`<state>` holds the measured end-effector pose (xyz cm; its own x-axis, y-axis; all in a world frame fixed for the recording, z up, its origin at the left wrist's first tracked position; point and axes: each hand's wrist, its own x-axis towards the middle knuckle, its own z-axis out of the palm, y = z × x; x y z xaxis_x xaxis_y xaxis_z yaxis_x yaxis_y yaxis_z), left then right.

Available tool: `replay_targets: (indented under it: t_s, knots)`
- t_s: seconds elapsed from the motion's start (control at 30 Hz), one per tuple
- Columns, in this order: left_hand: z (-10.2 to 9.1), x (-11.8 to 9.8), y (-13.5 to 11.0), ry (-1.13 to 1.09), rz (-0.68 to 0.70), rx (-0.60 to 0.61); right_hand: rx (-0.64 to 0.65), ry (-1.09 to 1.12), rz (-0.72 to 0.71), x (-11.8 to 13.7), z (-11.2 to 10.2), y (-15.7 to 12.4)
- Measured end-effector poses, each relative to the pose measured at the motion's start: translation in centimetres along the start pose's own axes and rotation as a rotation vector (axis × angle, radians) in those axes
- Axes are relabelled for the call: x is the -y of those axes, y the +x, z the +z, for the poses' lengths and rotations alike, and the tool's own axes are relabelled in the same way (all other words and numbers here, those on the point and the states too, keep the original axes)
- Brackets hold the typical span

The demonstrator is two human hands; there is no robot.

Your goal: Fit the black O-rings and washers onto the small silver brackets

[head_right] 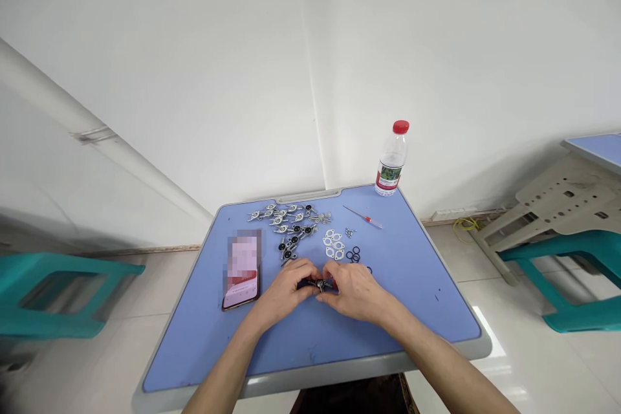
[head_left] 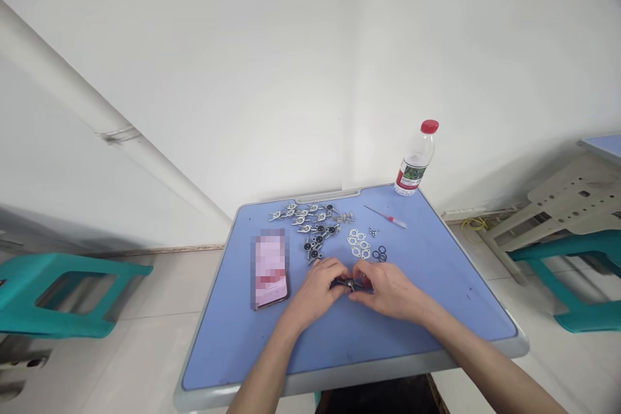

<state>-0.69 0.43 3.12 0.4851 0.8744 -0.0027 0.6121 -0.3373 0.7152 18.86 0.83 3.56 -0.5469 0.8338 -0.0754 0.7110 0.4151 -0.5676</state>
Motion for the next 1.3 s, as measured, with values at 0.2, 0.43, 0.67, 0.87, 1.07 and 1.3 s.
replay_targets:
  t_s: [0.2,0.43,0.67,0.87,1.07,1.3]
  knots:
    - [-0.2,-0.2,0.0,0.001,-0.001,0.004,0.021,0.066,-0.004,-0.4,-0.5,-0.2]
    - [-0.3,-0.2,-0.2,-0.051,-0.017,-0.009,-0.046,0.176,0.016,-1.4,-1.9,-0.3]
    - [-0.3,0.3,-0.4,-0.120,-0.060,-0.029,-0.255,0.138,0.173,-4.0,-2.9,0.2]
    - [-0.9,0.1,-0.4,-0.116,-0.056,-0.080,-0.259,0.054,0.148,-5.1,-2.8,0.5]
    - [-1.2,0.3,-0.2,-0.093,-0.055,-0.200,-0.189,-0.061,0.107,-4.6,-1.9,1.3]
    - [-1.2,0.6,-0.2,-0.100,-0.028,-0.251,-0.129,-0.140,0.110,-4.3,-1.5,2.4]
